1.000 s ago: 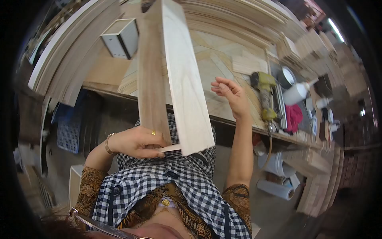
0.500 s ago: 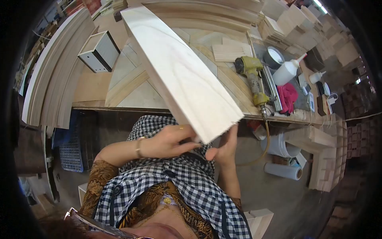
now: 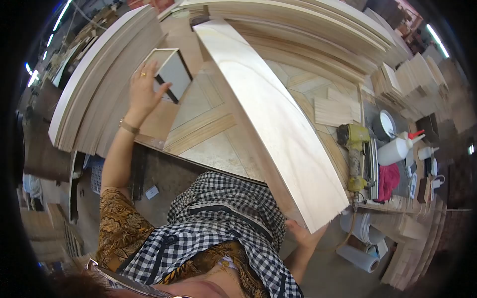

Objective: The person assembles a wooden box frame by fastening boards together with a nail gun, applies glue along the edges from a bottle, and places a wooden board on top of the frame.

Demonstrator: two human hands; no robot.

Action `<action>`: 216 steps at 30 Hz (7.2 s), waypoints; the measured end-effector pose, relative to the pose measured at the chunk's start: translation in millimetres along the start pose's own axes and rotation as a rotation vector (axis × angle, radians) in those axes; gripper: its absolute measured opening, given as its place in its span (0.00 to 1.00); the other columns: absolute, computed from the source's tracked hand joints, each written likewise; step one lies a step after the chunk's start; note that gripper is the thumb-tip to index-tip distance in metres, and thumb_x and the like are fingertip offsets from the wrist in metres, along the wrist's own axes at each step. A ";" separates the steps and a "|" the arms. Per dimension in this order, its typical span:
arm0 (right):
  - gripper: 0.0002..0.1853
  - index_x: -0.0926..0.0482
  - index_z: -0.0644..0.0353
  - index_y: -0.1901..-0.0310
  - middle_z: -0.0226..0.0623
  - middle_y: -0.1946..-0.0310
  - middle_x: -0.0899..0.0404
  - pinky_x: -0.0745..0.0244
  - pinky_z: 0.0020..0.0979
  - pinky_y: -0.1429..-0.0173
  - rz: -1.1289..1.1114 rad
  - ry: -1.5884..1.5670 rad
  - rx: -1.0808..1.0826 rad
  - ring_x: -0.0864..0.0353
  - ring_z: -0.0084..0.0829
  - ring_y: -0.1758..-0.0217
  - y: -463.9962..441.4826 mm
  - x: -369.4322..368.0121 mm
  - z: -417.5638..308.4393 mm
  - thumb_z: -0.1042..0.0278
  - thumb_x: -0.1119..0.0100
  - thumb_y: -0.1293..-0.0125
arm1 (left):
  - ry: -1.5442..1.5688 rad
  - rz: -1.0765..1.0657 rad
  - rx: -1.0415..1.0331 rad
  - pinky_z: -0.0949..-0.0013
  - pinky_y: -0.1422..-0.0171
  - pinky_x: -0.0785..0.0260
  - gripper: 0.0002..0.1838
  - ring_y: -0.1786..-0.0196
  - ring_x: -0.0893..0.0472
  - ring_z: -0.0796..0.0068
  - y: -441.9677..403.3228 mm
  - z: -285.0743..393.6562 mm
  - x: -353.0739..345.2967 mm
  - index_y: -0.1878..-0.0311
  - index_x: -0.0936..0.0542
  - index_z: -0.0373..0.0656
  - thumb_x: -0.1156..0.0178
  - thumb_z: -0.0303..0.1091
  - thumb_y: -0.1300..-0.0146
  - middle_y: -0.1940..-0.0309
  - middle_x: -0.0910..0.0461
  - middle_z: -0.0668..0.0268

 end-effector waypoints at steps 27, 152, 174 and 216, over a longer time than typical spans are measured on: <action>0.64 0.55 0.71 0.32 0.50 0.34 0.45 0.51 0.35 0.29 -0.238 -0.220 0.103 0.45 0.40 0.30 -45.0 64.0 -41.0 0.56 0.22 0.67 | 0.028 0.033 -0.557 0.57 0.40 0.33 0.31 0.41 0.28 0.56 -70.4 112.5 15.6 0.41 0.31 0.38 0.49 0.12 0.52 0.44 0.27 0.58; 0.62 0.50 0.73 0.34 0.60 0.38 0.43 0.45 0.46 0.31 -0.153 -0.158 0.273 0.43 0.54 0.33 -57.0 11.3 -78.9 0.50 0.23 0.68 | 0.847 -1.003 -0.962 0.57 0.47 0.37 0.51 0.53 0.31 0.51 -33.6 377.9 99.4 0.43 0.40 0.34 0.26 0.42 0.72 0.58 0.33 0.51; 0.61 0.48 0.71 0.35 0.57 0.39 0.42 0.44 0.45 0.32 -0.180 -0.199 0.227 0.42 0.54 0.34 -58.5 13.5 -79.5 0.49 0.23 0.70 | 0.849 -0.990 -0.935 0.57 0.48 0.37 0.51 0.53 0.30 0.50 -31.9 375.5 97.7 0.43 0.39 0.33 0.27 0.44 0.74 0.57 0.33 0.49; 0.30 0.24 0.43 0.51 0.28 0.38 0.34 0.55 0.61 0.31 -0.191 0.056 0.614 0.46 0.46 0.29 -57.7 15.9 -97.3 0.40 0.35 0.58 | 0.845 -0.957 -1.007 0.57 0.48 0.36 0.52 0.53 0.31 0.53 -26.7 372.7 94.7 0.43 0.40 0.33 0.28 0.42 0.76 0.55 0.33 0.52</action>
Point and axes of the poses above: each hand's wrist, its own y-axis away from the middle knuckle, its own x-axis out of the back of the hand, z = x × y, the point moved 5 cm from there along -y, towards the middle knuckle
